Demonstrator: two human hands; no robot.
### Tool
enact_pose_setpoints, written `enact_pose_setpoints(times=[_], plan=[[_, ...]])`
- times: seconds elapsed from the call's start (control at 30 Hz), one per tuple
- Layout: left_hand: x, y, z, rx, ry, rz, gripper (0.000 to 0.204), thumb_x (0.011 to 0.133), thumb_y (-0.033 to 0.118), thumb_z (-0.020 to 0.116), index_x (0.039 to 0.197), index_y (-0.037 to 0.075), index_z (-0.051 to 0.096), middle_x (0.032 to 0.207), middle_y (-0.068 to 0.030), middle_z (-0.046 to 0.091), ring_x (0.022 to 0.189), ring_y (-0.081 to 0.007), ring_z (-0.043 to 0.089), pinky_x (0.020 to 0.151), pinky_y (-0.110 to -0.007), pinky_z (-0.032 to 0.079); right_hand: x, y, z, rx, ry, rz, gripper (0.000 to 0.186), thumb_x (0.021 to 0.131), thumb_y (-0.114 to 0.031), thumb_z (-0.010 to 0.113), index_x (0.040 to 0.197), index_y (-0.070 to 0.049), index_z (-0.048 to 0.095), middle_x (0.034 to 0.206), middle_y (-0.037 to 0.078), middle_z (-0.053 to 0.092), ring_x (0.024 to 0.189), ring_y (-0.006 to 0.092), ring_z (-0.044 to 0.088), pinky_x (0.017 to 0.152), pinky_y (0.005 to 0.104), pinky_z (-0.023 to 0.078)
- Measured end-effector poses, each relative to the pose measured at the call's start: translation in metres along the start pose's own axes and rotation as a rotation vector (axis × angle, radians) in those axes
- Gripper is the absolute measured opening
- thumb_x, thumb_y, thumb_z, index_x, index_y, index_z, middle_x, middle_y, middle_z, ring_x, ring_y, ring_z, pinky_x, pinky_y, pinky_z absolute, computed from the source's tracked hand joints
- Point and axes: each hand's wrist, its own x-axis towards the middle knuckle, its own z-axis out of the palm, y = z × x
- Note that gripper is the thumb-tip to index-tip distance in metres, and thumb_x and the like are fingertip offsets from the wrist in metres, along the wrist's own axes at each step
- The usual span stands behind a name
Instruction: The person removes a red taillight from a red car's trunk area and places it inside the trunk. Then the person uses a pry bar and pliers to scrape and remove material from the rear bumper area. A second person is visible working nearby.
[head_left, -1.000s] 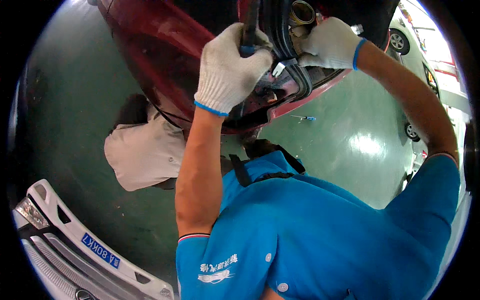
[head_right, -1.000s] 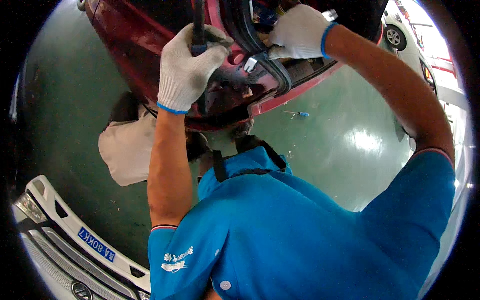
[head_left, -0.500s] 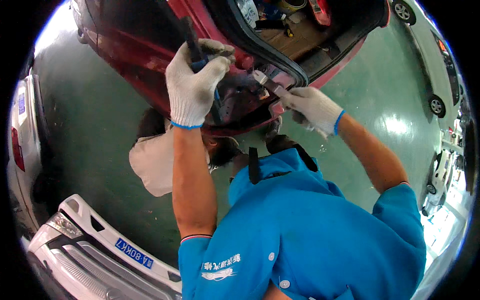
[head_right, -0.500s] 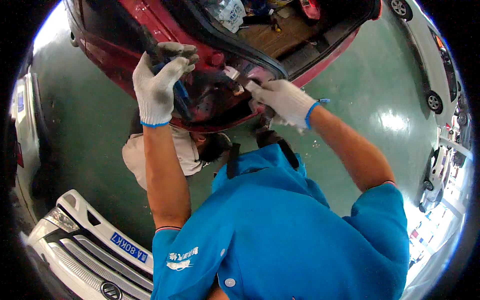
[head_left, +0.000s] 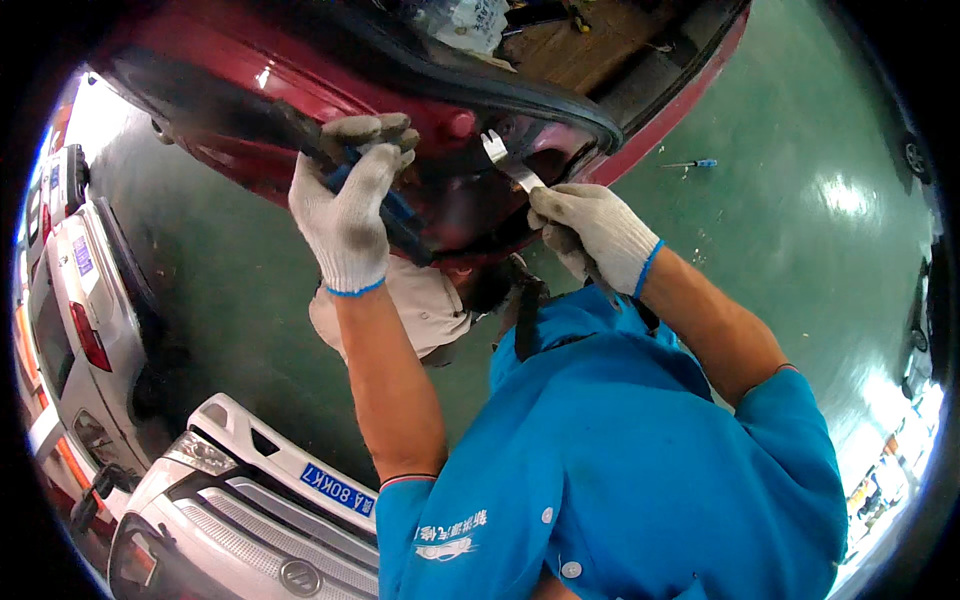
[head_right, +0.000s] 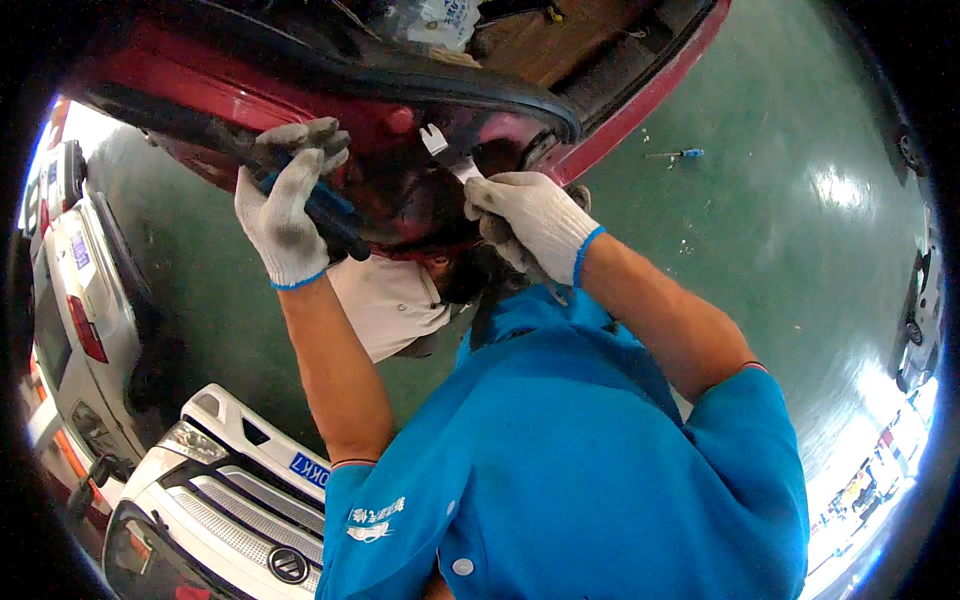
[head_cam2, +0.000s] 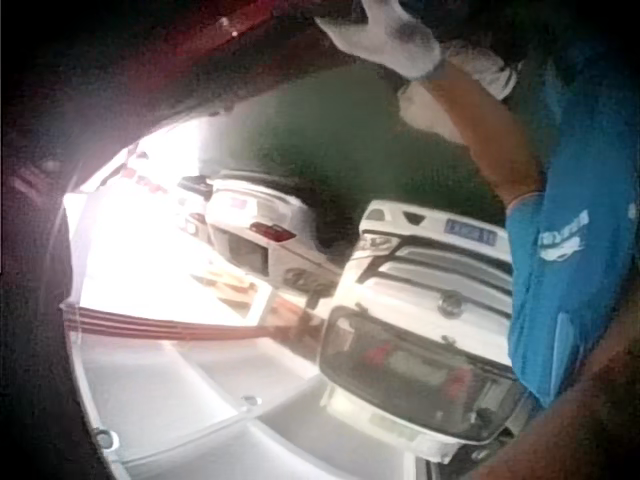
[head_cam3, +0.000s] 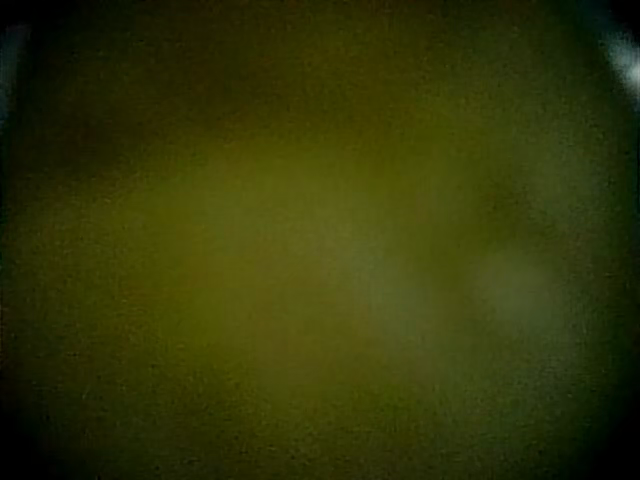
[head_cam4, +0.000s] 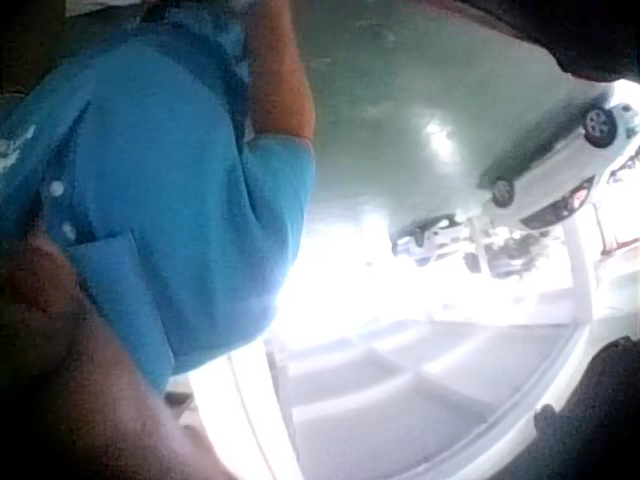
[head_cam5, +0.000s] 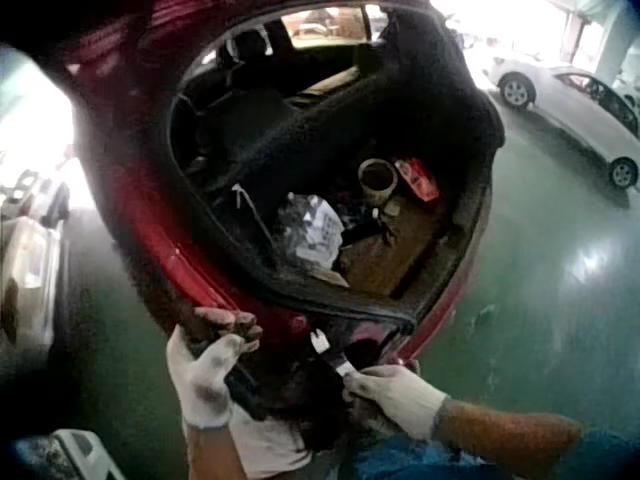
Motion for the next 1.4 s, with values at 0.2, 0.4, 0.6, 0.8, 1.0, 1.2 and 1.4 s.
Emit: enact_pose_setpoints(times=[0.2,0.4,0.6,0.8,1.0,1.2,1.4], plan=[[-0.004,0.003,0.005,0.068,0.041,-0.004,0.026,0.084,-0.001,0.063,0.110,-0.009,0.061,0.106,-0.0233,0.071,0.094,-0.0308,0.073,0.086,-0.042,0.060,-0.002,-0.006,0.003,0.367,-0.114,0.108,0.034,0.102,-0.036,0.061,0.086,-0.007,0.061,0.061,-0.001,0.054,0.043,0.0112,0.045,0.038,0.0276,0.033],[-0.005,0.004,0.012,0.128,0.059,0.029,0.022,0.087,-0.002,0.061,0.108,-0.008,0.062,0.104,-0.0207,0.070,0.091,-0.0280,0.073,0.084,-0.039,0.060,-0.003,-0.005,0.016,0.290,-0.042,0.000,0.031,0.102,-0.034,0.062,0.088,-0.006,0.061,0.060,-0.002,0.051,0.043,0.0091,0.042,0.038,0.0262,0.030],[-0.043,-0.007,0.032,0.296,-0.082,-0.243,0.022,0.092,0.011,0.067,0.106,-0.005,0.065,0.102,-0.0144,0.071,0.086,-0.0200,0.070,0.078,-0.034,0.058,0.001,0.000,0.019,0.385,-0.081,0.019,0.030,0.102,-0.034,0.062,0.089,-0.006,0.062,0.063,-0.002,0.053,0.045,0.0082,0.044,0.038,0.0260,0.031],[-0.048,-0.055,0.050,0.250,-0.074,-0.436,0.020,0.095,0.017,0.070,0.100,-0.002,0.063,0.090,-0.0067,0.069,0.081,-0.0131,0.063,0.078,-0.029,0.051,0.007,0.008,0.011,0.443,-0.131,0.029,0.030,0.101,-0.034,0.062,0.087,-0.007,0.063,0.065,-0.001,0.054,0.046,0.0083,0.042,0.040,0.0263,0.031],[-0.036,-0.056,0.066,0.149,-0.048,-0.397,0.013,0.095,0.011,0.067,0.098,0.000,0.062,0.097,-0.0105,0.070,0.083,-0.0159,0.064,0.077,-0.030,0.053,0.021,0.007,0.013,0.695,-0.312,0.031,0.034,0.105,-0.040,0.056,0.082,-0.014,0.055,0.058,-0.006,0.045,0.042,0.0067,0.036,0.037,0.0248,0.026],[-0.036,-0.061,0.071,0.300,-0.024,-0.330,0.010,0.095,0.008,0.064,0.096,-0.001,0.061,0.100,-0.0132,0.071,0.085,-0.0189,0.066,0.078,-0.032,0.054,0.051,0.031,0.004,0.742,-0.483,-0.030,0.035,0.106,-0.041,0.052,0.086,-0.013,0.055,0.057,-0.005,0.046,0.039,0.0076,0.036,0.035,0.0245,0.027],[-0.049,-0.068,0.066,-0.012,0.038,-0.445,0.011,0.095,0.009,0.064,0.101,-0.001,0.063,0.099,-0.0123,0.070,0.085,-0.0190,0.066,0.077,-0.032,0.053,0.032,0.022,0.004,0.496,-0.259,-0.028,0.031,0.104,-0.036,0.060,0.090,-0.008,0.061,0.063,-0.003,0.053,0.044,0.0089,0.044,0.038,0.0254,0.033]])
